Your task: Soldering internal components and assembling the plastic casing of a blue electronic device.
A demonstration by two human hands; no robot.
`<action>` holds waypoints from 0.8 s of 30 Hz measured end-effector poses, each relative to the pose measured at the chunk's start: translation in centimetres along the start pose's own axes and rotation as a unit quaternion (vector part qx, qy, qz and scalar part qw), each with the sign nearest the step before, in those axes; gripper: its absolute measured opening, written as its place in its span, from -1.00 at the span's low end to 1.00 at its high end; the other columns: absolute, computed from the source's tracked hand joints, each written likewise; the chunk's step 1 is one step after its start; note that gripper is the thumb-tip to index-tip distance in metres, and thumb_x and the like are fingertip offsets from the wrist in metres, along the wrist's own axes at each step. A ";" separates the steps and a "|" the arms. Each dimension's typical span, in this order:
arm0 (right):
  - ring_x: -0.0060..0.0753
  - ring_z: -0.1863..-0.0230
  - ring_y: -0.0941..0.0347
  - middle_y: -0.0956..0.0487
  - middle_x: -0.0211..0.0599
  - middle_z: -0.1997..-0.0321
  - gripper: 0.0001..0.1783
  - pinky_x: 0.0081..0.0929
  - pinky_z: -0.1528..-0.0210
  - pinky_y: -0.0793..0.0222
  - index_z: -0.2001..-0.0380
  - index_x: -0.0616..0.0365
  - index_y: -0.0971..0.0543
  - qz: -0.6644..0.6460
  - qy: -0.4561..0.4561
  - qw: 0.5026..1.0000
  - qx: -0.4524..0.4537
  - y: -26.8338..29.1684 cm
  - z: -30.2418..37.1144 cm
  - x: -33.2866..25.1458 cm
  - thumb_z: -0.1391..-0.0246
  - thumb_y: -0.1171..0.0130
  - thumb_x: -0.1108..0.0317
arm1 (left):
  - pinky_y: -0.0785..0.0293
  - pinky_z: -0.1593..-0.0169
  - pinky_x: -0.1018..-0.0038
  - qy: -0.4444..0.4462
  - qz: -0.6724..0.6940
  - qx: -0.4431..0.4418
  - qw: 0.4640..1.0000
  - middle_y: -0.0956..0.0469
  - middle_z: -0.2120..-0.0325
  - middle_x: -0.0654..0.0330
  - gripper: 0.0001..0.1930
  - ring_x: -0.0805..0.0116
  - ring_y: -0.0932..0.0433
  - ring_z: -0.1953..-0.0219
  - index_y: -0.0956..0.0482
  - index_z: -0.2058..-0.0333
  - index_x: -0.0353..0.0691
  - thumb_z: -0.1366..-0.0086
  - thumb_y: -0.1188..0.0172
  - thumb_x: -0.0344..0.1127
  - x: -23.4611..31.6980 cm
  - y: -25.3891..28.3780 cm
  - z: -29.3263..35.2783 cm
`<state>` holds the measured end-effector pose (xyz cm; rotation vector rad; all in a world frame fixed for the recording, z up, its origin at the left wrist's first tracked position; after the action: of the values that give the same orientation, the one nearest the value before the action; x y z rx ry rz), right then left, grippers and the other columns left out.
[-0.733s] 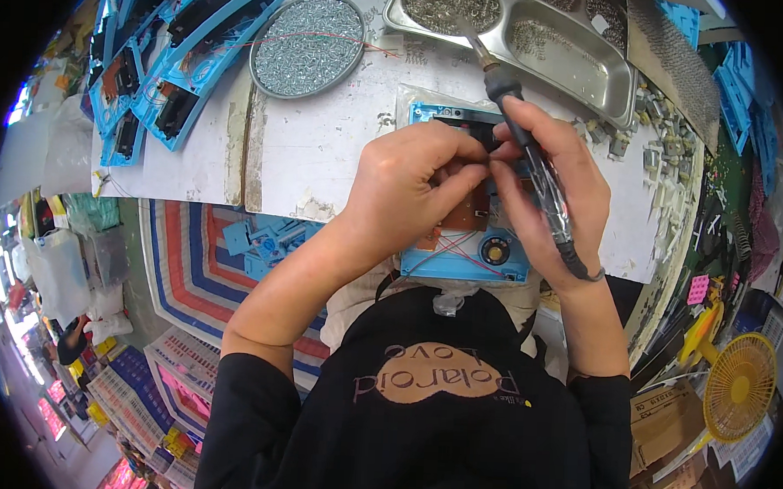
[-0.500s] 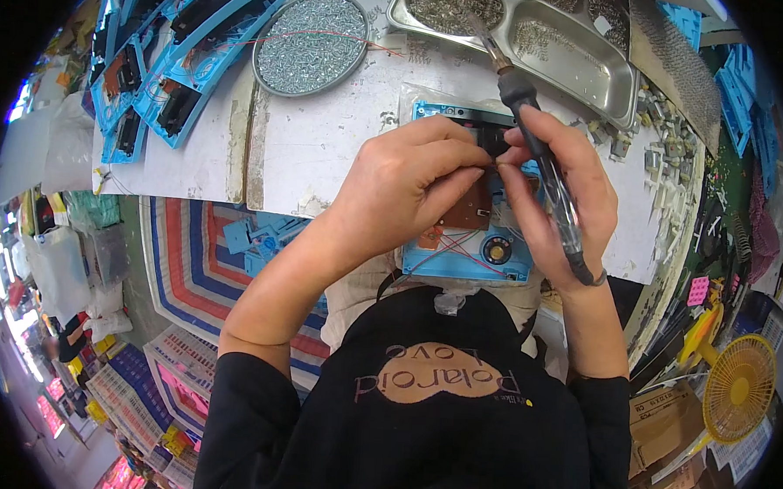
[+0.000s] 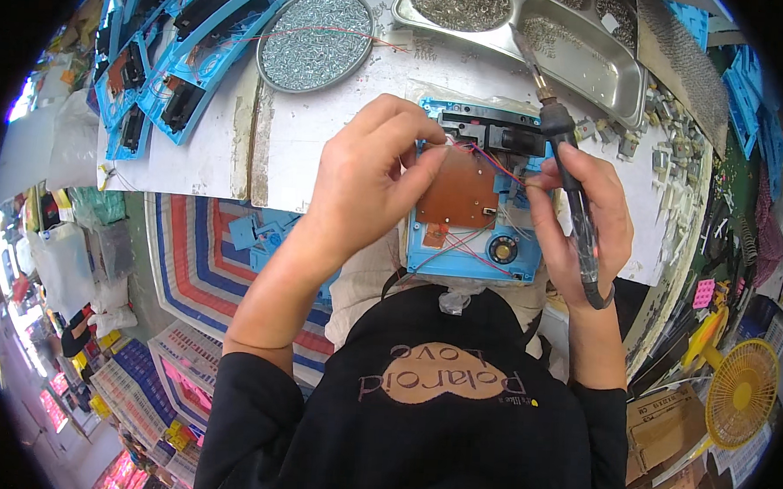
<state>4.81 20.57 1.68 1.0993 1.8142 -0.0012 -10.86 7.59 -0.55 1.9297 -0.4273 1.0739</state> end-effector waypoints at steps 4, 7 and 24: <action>-0.33 0.25 -0.64 -0.65 -0.11 0.13 -0.37 -0.48 0.17 -0.56 -0.10 0.20 -0.59 -0.010 0.025 1.000 -0.007 -0.5 -0.2 -0.4 0.12 -0.39 0.78 | -0.58 0.25 0.47 -0.075 0.030 -0.023 0.996 -0.64 0.21 0.11 -0.83 0.32 -0.65 0.30 -0.70 0.18 -0.32 -0.22 -0.34 -0.55 2.8 -1.5 -0.5; -0.31 0.24 -0.64 -0.65 -0.10 0.12 -0.37 -0.48 0.17 -0.57 -0.10 0.20 -0.59 -0.029 0.042 0.999 -0.005 -0.4 -0.6 -0.8 0.11 -0.41 0.77 | -0.58 0.18 0.40 -0.093 0.079 -0.075 0.990 -0.67 0.24 0.05 -0.83 0.18 -0.66 0.29 -0.70 0.19 -0.34 -0.23 -0.36 -0.52 3.2 -3.0 -1.2; -0.36 0.23 -0.65 -0.64 -0.10 0.08 -0.38 -0.50 0.19 -0.58 -0.12 0.22 -0.59 -0.065 0.010 0.998 0.008 -1.1 -0.8 0.4 0.08 -0.41 0.76 | -0.54 0.24 0.50 0.035 0.087 -0.129 0.987 -0.63 0.36 0.17 -0.91 0.41 -0.63 0.33 -0.70 0.24 -0.36 -0.27 -0.33 -0.52 1.0 -3.5 -1.7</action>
<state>3.47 20.54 1.30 0.9933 1.9036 -0.0823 -8.95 11.07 -1.10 1.6440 -0.6718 1.1331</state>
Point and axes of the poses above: each hand's wrist, its own z-axis away from the middle knuckle, its own y-axis out of the back of the hand, x = y × z, the point moved 9 cm from there along -z, towards the middle knuckle
